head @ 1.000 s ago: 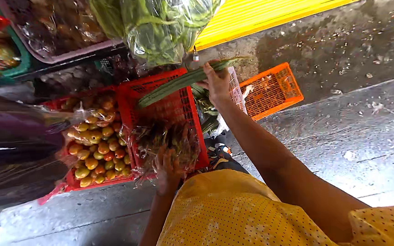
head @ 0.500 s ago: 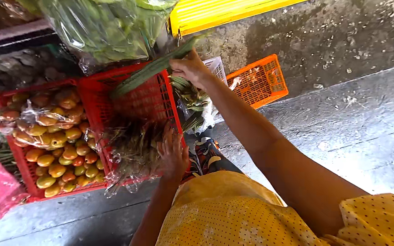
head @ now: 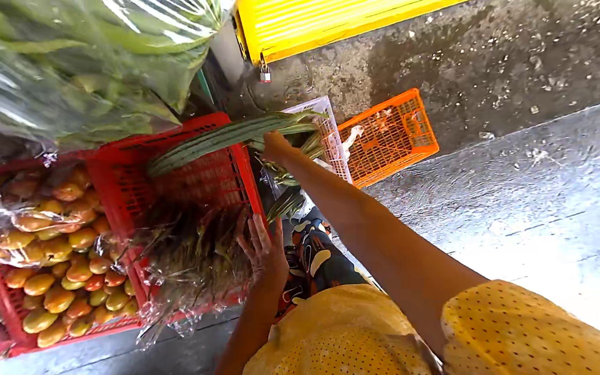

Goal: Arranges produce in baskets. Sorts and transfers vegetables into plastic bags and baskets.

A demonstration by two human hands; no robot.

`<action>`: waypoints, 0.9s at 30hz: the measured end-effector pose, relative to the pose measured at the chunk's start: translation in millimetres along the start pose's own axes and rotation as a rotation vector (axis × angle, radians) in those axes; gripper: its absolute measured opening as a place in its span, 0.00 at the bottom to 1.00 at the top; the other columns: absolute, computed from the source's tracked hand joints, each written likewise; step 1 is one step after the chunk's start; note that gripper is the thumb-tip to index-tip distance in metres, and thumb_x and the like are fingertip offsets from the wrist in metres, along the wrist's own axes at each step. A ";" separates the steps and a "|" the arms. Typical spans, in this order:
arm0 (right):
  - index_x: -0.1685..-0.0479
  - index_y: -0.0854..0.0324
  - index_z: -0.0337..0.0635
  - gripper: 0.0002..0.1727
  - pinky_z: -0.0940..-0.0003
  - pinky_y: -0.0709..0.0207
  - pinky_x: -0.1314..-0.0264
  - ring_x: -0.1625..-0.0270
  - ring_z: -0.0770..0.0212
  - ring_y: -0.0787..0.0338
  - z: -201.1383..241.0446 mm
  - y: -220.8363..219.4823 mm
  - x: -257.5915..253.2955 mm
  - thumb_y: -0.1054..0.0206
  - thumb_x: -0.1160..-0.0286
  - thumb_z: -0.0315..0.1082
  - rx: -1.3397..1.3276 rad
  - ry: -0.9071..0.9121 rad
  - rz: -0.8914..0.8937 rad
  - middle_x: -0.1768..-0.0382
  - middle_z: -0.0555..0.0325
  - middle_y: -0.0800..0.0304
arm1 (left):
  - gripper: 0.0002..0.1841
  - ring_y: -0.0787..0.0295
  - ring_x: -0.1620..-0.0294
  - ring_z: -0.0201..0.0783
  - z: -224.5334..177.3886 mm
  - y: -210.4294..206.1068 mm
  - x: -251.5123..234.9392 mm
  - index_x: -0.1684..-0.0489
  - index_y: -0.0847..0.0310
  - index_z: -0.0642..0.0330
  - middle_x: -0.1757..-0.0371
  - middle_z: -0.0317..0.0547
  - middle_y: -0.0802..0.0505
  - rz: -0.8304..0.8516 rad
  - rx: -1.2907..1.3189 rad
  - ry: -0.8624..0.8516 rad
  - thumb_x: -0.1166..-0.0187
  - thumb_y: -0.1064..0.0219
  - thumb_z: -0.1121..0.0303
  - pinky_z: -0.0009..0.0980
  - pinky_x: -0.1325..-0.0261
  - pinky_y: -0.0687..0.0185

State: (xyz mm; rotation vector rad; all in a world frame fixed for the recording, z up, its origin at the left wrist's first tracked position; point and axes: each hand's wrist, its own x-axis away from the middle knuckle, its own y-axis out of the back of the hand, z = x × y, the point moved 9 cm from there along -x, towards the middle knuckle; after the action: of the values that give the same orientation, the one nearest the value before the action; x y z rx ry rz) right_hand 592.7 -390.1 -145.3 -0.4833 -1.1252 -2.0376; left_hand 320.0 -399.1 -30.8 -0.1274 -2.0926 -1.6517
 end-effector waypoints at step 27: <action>0.44 0.19 0.28 0.25 0.57 0.14 0.34 0.40 0.56 0.09 -97.4 102.3 96.4 0.18 0.41 0.28 -0.683 0.417 -0.765 0.45 0.44 0.09 | 0.35 0.60 0.07 0.73 -1.4 1.2 2.2 0.20 0.22 0.48 0.06 0.70 0.51 -0.096 0.104 0.016 0.34 0.22 0.65 0.80 0.17 0.66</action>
State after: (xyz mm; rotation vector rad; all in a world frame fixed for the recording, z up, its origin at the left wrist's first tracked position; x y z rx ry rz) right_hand 610.3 -547.5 -80.6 0.1082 -0.3348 -3.0129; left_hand 318.9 -400.5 -28.5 0.0198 -2.1985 -1.5878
